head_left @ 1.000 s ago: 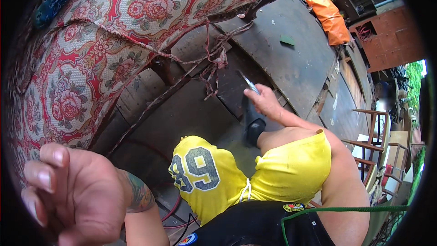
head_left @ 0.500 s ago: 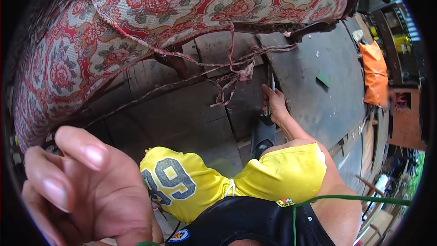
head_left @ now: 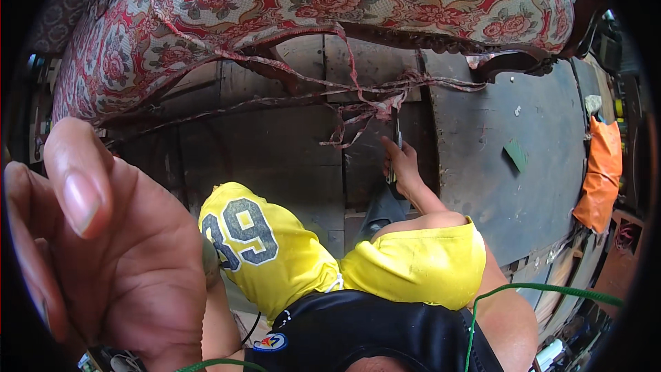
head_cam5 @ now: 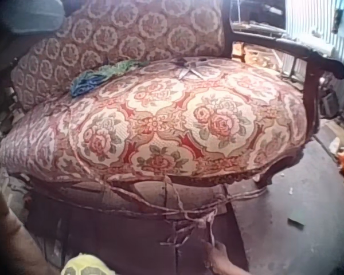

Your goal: Remove decorative trim or staples from the underside of a chair using a small blade.

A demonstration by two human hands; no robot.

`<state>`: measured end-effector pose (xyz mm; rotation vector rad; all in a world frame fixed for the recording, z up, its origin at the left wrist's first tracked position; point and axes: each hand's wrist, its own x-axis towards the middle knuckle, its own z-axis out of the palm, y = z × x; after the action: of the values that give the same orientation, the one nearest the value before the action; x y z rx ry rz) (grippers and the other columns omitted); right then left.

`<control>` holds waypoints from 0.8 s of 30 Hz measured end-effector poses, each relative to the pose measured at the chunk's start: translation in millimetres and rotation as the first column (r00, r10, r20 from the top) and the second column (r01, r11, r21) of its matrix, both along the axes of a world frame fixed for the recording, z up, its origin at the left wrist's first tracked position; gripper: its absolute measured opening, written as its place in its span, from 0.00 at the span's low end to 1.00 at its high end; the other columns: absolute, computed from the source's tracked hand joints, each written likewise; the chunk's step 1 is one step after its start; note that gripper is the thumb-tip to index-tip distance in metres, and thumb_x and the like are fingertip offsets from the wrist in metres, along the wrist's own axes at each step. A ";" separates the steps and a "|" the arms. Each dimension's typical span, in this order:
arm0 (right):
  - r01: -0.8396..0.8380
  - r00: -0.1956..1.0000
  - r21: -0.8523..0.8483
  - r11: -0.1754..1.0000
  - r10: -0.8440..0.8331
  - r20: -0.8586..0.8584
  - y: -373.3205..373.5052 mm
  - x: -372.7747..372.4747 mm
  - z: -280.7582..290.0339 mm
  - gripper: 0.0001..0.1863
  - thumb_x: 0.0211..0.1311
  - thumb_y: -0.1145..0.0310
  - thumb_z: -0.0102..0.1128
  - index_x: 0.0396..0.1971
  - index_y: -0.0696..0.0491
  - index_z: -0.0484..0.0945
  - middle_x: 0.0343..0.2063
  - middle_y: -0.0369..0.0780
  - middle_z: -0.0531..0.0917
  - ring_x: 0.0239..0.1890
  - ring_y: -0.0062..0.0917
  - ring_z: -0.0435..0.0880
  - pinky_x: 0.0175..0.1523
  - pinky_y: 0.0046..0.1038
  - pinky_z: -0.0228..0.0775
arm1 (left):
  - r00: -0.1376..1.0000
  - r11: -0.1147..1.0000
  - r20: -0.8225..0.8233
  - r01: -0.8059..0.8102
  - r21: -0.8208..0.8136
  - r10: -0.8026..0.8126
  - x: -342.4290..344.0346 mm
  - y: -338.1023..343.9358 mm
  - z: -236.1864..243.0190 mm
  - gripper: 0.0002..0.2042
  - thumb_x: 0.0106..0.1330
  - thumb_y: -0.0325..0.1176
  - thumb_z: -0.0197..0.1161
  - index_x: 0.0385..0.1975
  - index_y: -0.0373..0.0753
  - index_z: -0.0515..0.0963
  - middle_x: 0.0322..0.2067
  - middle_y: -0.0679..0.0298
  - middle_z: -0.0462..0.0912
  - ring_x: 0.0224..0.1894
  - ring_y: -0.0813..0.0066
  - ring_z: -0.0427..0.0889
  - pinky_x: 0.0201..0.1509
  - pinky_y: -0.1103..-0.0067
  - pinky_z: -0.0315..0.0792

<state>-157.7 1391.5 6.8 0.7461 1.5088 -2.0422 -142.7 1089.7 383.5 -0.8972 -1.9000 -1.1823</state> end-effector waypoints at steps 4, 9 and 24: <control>0.003 1.000 0.054 0.999 -0.004 0.020 19.7 7.7 -9.9 0.16 0.70 0.57 0.69 0.31 0.50 0.74 0.17 0.29 0.70 0.14 0.15 0.69 0.18 0.23 0.63 | 0.999 0.996 -0.034 -0.032 0.086 0.035 -3.1 23.5 -1.7 0.49 0.43 0.83 0.67 0.63 0.56 0.81 0.62 0.79 0.80 0.61 0.74 0.73 0.58 0.67 0.58; -0.066 0.997 0.109 0.992 0.061 0.048 27.9 9.9 -7.9 0.15 0.70 0.57 0.68 0.32 0.51 0.74 0.17 0.30 0.70 0.14 0.15 0.69 0.19 0.23 0.62 | 0.986 0.972 -0.118 -0.093 0.217 0.120 -2.4 38.7 8.0 0.47 0.42 0.82 0.69 0.59 0.57 0.83 0.60 0.80 0.82 0.60 0.74 0.72 0.57 0.68 0.57; -0.248 0.969 0.303 0.920 0.235 0.078 46.7 33.8 -7.5 0.22 0.64 0.50 0.73 0.32 0.56 0.80 0.18 0.34 0.73 0.21 0.18 0.68 0.28 0.30 0.61 | -0.116 0.861 0.984 -0.477 -0.174 0.135 -76.0 -17.3 -134.5 0.28 0.75 0.52 0.63 0.63 0.34 0.73 0.56 0.53 0.79 0.59 0.64 0.78 0.64 0.65 0.75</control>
<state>-123.8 1438.2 -0.7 0.6715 1.8258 -1.6201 -218.7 1072.4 249.0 1.0814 -2.6284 -1.9044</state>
